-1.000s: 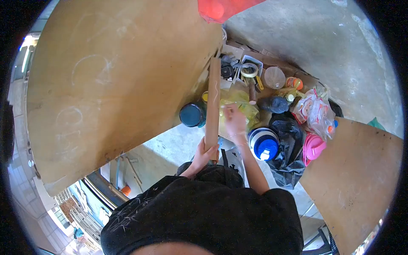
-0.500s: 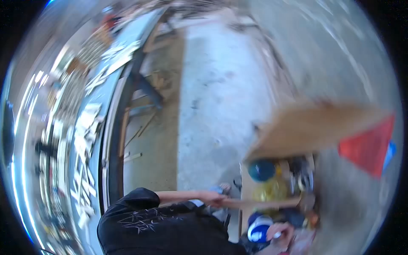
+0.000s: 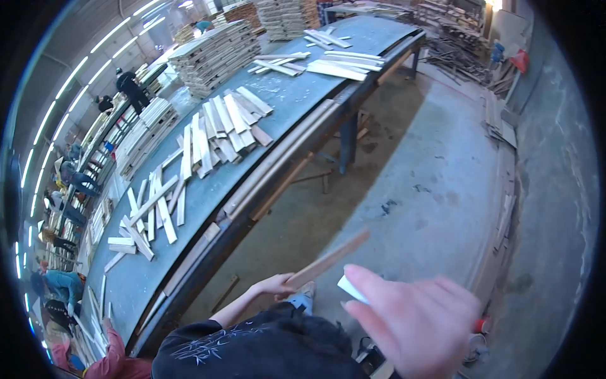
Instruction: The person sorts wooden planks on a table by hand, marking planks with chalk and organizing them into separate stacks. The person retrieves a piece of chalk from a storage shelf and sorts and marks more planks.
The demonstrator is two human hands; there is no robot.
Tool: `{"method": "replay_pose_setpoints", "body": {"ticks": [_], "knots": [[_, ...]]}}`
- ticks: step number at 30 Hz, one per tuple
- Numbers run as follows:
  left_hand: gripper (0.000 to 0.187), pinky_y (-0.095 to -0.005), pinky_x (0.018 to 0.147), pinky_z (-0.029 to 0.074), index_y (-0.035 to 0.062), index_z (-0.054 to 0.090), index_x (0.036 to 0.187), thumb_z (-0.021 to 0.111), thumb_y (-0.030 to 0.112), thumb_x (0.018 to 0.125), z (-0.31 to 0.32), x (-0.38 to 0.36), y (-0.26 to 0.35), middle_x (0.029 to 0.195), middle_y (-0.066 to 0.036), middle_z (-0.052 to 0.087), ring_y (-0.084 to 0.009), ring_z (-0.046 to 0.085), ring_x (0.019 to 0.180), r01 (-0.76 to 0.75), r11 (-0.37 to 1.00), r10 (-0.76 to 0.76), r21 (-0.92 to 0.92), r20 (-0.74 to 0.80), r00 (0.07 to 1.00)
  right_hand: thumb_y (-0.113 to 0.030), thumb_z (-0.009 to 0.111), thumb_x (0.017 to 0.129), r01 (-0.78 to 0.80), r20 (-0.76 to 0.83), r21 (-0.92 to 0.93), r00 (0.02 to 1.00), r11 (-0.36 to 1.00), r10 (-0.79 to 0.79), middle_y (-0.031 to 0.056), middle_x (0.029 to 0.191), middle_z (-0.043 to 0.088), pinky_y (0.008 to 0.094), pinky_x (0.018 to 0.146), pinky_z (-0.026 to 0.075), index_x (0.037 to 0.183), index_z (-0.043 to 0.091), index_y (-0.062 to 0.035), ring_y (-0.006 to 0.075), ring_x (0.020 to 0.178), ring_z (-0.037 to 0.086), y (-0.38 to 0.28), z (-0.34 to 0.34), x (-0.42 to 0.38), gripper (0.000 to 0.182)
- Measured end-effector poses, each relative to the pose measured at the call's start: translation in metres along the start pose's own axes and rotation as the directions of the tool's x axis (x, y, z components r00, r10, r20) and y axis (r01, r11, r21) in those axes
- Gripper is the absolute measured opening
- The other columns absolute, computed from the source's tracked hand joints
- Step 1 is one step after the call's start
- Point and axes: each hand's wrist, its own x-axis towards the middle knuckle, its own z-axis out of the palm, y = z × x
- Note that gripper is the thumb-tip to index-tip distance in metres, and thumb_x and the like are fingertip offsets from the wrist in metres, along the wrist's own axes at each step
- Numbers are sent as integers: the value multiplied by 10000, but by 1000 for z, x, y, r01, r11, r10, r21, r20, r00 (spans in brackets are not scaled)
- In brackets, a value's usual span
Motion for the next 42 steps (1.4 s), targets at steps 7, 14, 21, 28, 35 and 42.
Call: {"method": "replay_pose_setpoints", "body": {"ticks": [7, 14, 21, 28, 35, 42], "knots": [[348, -248, 398, 437, 42, 424, 1027, 584, 182, 751, -139, 56, 81, 611, -64, 543, -127, 530, 453, -364, 876, 178, -316, -490, 853, -117, 623, 721, -101, 172, 48, 981, 994, 92, 111, 866, 610, 296, 592, 453, 927, 583, -33, 254, 710, 591, 23, 2, 150, 226], [367, -238, 372, 422, 55, 406, 1071, 578, 153, 762, -236, 187, 188, 601, -46, 530, -112, 523, 442, -522, 751, 253, -405, -554, 793, -93, 588, 738, -245, 337, 65, 918, 967, 210, 140, 899, 588, 299, 681, 456, 959, 560, -4, 254, 808, 580, 163, 9, 242, 240], [400, -230, 369, 419, 70, 375, 1122, 565, 154, 780, -320, 252, 307, 609, -38, 529, -114, 529, 450, -596, 560, 254, -575, -566, 785, -49, 522, 764, -423, 193, 466, 906, 777, 378, 61, 662, 585, 192, 650, 393, 1025, 495, 0, 91, 691, 538, 377, 91, 355, 267], [399, -246, 440, 457, 84, 338, 1120, 525, 267, 819, -426, 339, 368, 686, -52, 543, -123, 555, 556, -736, 327, 216, -593, -711, 669, -280, 427, 867, -390, 333, 919, 848, 59, 413, 90, 965, 563, 341, 806, 408, 1145, 421, -69, 188, 896, 550, 592, 381, 404, 350], [464, -385, 682, 435, 42, 403, 1040, 375, 456, 833, -512, 419, 398, 819, -211, 565, -335, 566, 779, -415, 878, 101, -240, -754, 649, -236, 477, 848, -535, 595, 793, 578, -292, 559, 113, 758, 572, 288, 564, 460, 1059, 469, -29, 167, 622, 550, 640, 451, 479, 295], [451, -398, 788, 395, 80, 485, 1071, 545, 364, 724, -674, 370, 257, 990, -200, 522, -335, 497, 919, 346, 834, -311, -430, -884, -348, -187, 486, 847, -526, 283, 784, 776, 330, 563, 68, 687, 585, 217, 598, 412, 1106, 438, -1, 98, 633, 541, 769, 473, 589, 323]]}}
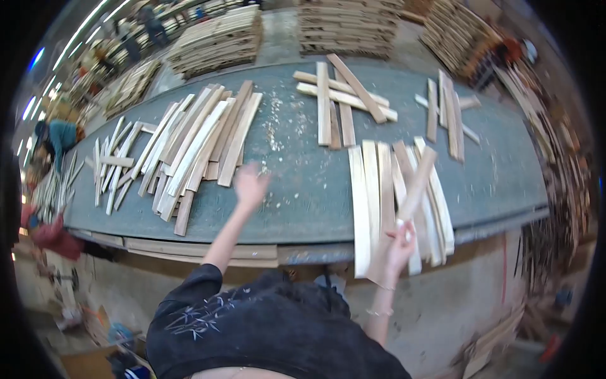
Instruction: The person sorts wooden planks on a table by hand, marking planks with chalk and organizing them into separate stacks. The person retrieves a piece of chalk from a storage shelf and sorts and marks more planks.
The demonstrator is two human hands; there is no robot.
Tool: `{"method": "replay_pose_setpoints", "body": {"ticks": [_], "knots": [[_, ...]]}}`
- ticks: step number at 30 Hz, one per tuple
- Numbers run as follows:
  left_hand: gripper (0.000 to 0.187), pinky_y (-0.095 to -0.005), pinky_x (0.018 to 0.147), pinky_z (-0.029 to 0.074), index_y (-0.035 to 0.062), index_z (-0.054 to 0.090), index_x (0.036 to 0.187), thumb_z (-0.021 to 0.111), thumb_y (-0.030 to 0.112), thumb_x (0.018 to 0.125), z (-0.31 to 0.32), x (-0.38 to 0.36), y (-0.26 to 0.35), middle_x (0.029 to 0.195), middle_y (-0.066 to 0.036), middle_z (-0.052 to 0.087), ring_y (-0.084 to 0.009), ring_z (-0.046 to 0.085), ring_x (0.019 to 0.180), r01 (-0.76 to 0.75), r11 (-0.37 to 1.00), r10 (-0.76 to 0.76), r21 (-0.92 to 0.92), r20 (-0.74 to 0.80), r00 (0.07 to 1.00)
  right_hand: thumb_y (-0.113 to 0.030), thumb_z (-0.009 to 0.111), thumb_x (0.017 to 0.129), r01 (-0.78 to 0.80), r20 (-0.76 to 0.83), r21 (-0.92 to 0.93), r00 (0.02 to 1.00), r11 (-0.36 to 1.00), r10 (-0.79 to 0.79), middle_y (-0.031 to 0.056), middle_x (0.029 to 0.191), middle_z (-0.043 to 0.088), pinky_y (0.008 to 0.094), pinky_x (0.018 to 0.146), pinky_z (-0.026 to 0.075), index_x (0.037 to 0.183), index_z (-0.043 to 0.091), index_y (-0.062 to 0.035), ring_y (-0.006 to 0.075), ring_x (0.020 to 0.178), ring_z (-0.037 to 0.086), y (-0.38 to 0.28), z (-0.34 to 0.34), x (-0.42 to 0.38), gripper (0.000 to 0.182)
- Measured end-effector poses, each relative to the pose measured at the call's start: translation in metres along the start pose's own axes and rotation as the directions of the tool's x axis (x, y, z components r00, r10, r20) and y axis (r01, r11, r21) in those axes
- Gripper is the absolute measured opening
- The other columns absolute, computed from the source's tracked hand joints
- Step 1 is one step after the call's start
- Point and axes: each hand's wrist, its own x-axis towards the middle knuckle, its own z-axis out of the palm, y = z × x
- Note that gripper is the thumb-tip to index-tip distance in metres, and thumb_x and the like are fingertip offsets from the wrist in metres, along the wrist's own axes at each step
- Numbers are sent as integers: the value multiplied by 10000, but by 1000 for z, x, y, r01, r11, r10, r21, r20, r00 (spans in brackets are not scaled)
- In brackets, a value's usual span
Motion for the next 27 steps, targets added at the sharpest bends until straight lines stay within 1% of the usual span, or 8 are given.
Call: {"method": "replay_pose_setpoints", "body": {"ticks": [2, 8, 11, 18, 19, 21, 24, 27], "knots": [[516, -437, 847, 337, 96, 378, 1176, 528, 328, 741, 46, 38, -74, 1032, -217, 478, -356, 449, 972, 208, 881, -40, 425, -371, 928, -212, 493, 843, 9, 111, 70, 994, 998, -17, 56, 759, 553, 219, 612, 386, 1103, 453, -30, 91, 628, 490, -27, -19, 85, 320], [442, -425, 809, 375, 45, 340, 1200, 437, 136, 778, 64, 28, -70, 962, -187, 488, -319, 482, 897, 348, 847, -286, 402, -208, 936, -243, 505, 837, 417, 108, -419, 905, 806, -412, 79, 813, 580, 252, 657, 424, 1095, 454, -14, 131, 722, 540, -70, -34, 331, 349], [541, -397, 758, 423, -40, 412, 1071, 595, 249, 651, 45, 33, -9, 985, -232, 492, -358, 495, 919, 356, 933, -336, -54, 227, 914, -232, 505, 837, 417, 211, -246, 904, 875, -372, 105, 824, 593, 256, 673, 438, 1099, 450, 0, 141, 759, 558, -36, -35, 332, 353], [601, -356, 866, 352, -43, 339, 1139, 590, 252, 680, 76, 97, 122, 1065, -233, 472, -311, 460, 1016, 115, 768, -151, -630, -3, 989, -218, 502, 838, 101, 332, -119, 942, 988, -56, 112, 794, 598, 244, 694, 450, 1113, 439, -7, 145, 736, 564, -8, -8, 278, 352], [683, -337, 910, 320, -48, 289, 1195, 600, 273, 678, 103, 123, 123, 1135, -268, 420, -328, 429, 1064, -138, 759, 61, -636, -142, 988, -220, 502, 837, 102, 344, -131, 938, 986, -51, 114, 788, 598, 241, 696, 451, 1115, 439, -10, 143, 735, 566, -12, -6, 274, 354], [920, -355, 992, 210, -51, 167, 1272, 557, 536, 680, 81, 137, 161, 1258, -332, 209, -353, 222, 1208, 333, 794, -176, -509, 332, 927, -222, 503, 837, 97, 364, -118, 930, 988, -48, 113, 778, 598, 240, 691, 450, 1116, 438, -14, 140, 730, 565, -15, -1, 267, 355], [942, -378, 1002, 185, -36, 153, 1281, 501, 605, 686, 68, 144, 123, 1300, -284, 167, -326, 161, 1236, 132, 872, 70, -472, 386, 920, -225, 507, 835, 96, 389, -87, 920, 992, -54, 102, 747, 596, 220, 625, 447, 1110, 446, -24, 124, 672, 561, -19, 4, 248, 346], [768, -368, 939, 301, -22, 311, 1223, 574, 469, 693, 38, 108, 2, 1226, -236, 355, -339, 363, 1127, 110, 926, -20, -360, 245, 969, -223, 505, 834, 1, 473, -281, 870, 960, 138, 79, 733, 592, 177, 522, 416, 1097, 463, -29, 95, 593, 544, -7, -17, 213, 329]]}}
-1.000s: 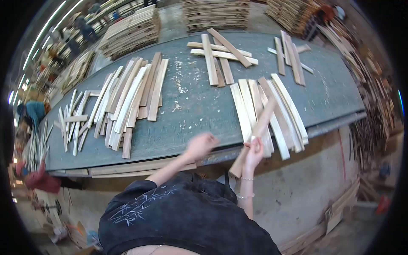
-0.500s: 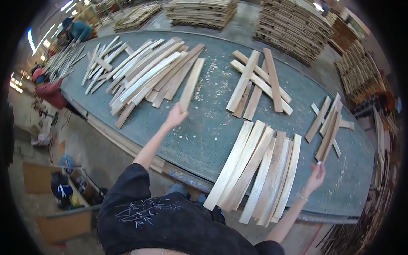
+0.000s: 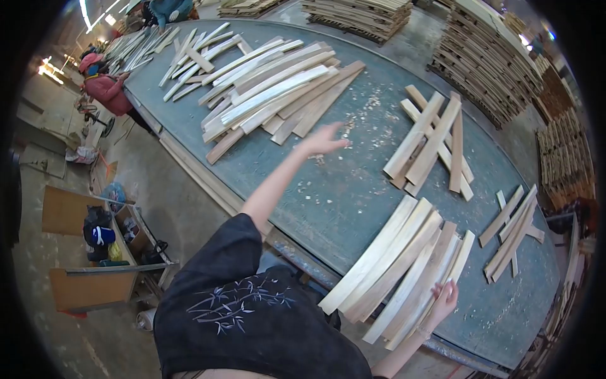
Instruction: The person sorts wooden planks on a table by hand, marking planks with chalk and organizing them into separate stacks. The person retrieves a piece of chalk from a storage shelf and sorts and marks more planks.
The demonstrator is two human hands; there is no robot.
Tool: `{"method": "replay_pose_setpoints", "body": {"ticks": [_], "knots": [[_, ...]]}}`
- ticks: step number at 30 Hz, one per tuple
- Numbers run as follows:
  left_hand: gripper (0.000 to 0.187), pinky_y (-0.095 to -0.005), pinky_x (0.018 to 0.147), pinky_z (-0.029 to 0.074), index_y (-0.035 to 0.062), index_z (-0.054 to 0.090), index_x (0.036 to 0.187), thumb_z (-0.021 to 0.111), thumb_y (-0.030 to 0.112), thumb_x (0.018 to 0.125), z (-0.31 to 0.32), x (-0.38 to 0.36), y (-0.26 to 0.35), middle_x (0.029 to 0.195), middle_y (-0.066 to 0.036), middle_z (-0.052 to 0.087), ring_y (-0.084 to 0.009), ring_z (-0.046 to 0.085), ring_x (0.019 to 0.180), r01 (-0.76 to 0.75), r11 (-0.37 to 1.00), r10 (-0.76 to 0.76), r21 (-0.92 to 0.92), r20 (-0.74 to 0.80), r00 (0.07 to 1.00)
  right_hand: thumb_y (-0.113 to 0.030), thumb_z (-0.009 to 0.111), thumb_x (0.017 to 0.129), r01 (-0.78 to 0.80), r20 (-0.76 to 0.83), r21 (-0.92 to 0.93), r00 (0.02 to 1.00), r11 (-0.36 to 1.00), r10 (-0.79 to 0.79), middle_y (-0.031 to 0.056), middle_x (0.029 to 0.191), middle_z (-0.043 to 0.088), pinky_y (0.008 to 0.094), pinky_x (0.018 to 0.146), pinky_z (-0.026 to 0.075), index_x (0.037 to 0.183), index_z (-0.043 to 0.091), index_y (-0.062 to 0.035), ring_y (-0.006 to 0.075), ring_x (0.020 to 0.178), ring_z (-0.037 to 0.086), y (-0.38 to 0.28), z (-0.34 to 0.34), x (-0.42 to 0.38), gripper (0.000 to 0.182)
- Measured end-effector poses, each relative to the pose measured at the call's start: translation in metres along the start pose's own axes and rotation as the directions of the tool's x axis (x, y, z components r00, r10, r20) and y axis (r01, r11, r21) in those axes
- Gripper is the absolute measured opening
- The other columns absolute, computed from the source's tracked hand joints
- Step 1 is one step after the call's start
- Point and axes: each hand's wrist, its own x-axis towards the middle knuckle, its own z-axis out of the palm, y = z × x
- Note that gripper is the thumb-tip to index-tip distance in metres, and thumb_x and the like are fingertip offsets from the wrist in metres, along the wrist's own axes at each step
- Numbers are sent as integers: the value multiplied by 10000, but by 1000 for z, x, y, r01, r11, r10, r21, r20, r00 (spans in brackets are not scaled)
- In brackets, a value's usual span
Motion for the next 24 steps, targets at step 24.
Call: {"method": "replay_pose_setpoints", "body": {"ticks": [24], "knots": [[343, -273, 636, 485, -43, 407, 1050, 346, 257, 896, -122, -212, -81, 883, -130, 564, -173, 575, 705, 396, 361, -194, -844, 347, 918, -296, 399, 876, -787, 864, 370, 486, 493, 128, 134, 1038, 519, 350, 780, 415, 927, 502, -63, 249, 960, 500, -98, 432, -182, 260]]}}
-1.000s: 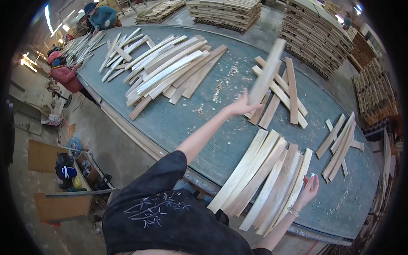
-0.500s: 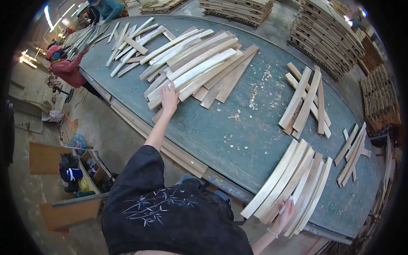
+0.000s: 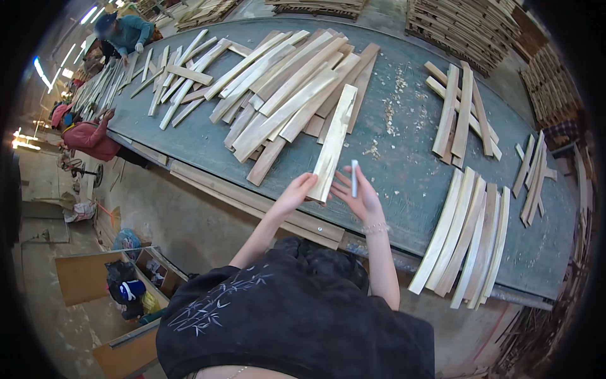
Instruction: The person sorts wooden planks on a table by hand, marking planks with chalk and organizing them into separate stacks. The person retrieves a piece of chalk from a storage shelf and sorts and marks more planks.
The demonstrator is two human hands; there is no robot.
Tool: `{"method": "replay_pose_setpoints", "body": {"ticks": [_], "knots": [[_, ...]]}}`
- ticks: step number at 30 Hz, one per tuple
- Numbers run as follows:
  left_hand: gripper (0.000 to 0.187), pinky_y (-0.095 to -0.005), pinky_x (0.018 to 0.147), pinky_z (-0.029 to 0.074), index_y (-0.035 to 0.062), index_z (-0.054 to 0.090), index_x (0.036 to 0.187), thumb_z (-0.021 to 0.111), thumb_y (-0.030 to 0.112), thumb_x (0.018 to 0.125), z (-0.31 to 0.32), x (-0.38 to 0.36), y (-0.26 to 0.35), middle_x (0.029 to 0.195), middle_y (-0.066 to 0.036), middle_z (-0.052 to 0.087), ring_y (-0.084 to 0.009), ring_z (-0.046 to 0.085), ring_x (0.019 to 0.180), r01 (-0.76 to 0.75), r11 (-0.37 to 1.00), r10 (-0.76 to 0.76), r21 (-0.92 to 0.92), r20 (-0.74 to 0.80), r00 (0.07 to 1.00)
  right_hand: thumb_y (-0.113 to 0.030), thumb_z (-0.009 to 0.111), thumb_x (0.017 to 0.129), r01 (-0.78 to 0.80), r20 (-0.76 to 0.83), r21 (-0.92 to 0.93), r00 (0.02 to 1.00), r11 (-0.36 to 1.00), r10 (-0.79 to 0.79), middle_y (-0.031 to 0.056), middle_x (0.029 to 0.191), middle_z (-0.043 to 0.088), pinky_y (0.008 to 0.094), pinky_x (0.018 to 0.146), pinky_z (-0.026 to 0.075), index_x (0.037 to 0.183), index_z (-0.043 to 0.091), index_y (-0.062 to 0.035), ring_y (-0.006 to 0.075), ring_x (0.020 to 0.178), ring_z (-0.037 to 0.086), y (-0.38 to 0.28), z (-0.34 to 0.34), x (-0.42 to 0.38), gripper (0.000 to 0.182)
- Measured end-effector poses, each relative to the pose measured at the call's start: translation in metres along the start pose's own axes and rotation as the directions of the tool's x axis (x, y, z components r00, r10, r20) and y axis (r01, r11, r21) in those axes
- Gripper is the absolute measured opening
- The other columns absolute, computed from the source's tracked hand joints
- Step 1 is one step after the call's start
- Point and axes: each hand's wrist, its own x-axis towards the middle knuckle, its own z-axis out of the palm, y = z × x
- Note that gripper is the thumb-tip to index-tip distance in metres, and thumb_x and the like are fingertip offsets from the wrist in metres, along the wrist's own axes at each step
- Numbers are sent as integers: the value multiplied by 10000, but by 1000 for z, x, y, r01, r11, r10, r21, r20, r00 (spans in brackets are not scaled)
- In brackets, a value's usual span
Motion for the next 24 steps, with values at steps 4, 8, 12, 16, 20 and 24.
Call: {"method": "replay_pose_setpoints", "body": {"ticks": [4, 8, 12, 16, 20, 24], "knots": [[343, -276, 704, 466, -13, 437, 1066, 385, 273, 885, -29, -2, 0, 916, -113, 552, -161, 563, 786, 101, 932, -189, 347, 228, 955, -342, 433, 854, -118, -63, 10, 991, 993, 118, 120, 989, 533, 372, 791, 402, 896, 524, -93, 248, 940, 496, 22, -15, 27, 269], [519, -360, 844, 377, 8, 449, 1118, 504, 401, 783, -76, 3, 28, 1036, -210, 508, -324, 483, 985, 148, 127, 373, 981, -186, 909, -337, 451, 845, -57, -224, 104, 971, 993, 79, 79, 887, 559, 342, 722, 438, 863, 539, -99, 211, 819, 532, 33, -28, 30, 254], [566, -417, 896, 320, 25, 392, 1171, 531, 390, 761, -107, 23, 24, 1115, -226, 443, -339, 423, 1055, 155, 284, 458, 946, -276, 845, -311, 414, 859, -77, 26, 475, 997, 877, 74, 51, 875, 514, 262, 593, 432, 962, 444, -49, 145, 668, 486, 30, -36, 20, 282], [597, -502, 930, 233, 60, 328, 1218, 561, 328, 738, -134, 34, 20, 1144, -204, 411, -333, 392, 1077, 458, -191, 737, 868, -181, 651, -171, 392, 837, -138, 213, 810, 975, 570, -67, 66, 893, 448, 234, 509, 351, 1034, 367, -7, 117, 571, 375, 21, -53, 0, 258], [481, -477, 925, 246, 63, 377, 1180, 540, 221, 755, -167, 43, 10, 1067, -152, 459, -293, 440, 1009, 482, -239, 699, 843, -195, 688, -53, 367, 784, -69, 163, 872, 974, 484, -155, 70, 884, 446, 229, 488, 322, 1015, 367, 25, 111, 549, 355, 9, -56, -27, 244], [349, -427, 821, 362, 27, 424, 1119, 462, 208, 822, -146, 26, 24, 959, -140, 525, -261, 527, 878, 411, -273, 628, 870, -163, 761, -102, 347, 815, 64, 50, 784, 985, 618, -165, 76, 855, 446, 223, 463, 317, 1031, 360, 25, 103, 519, 343, 12, -77, -58, 250]]}}
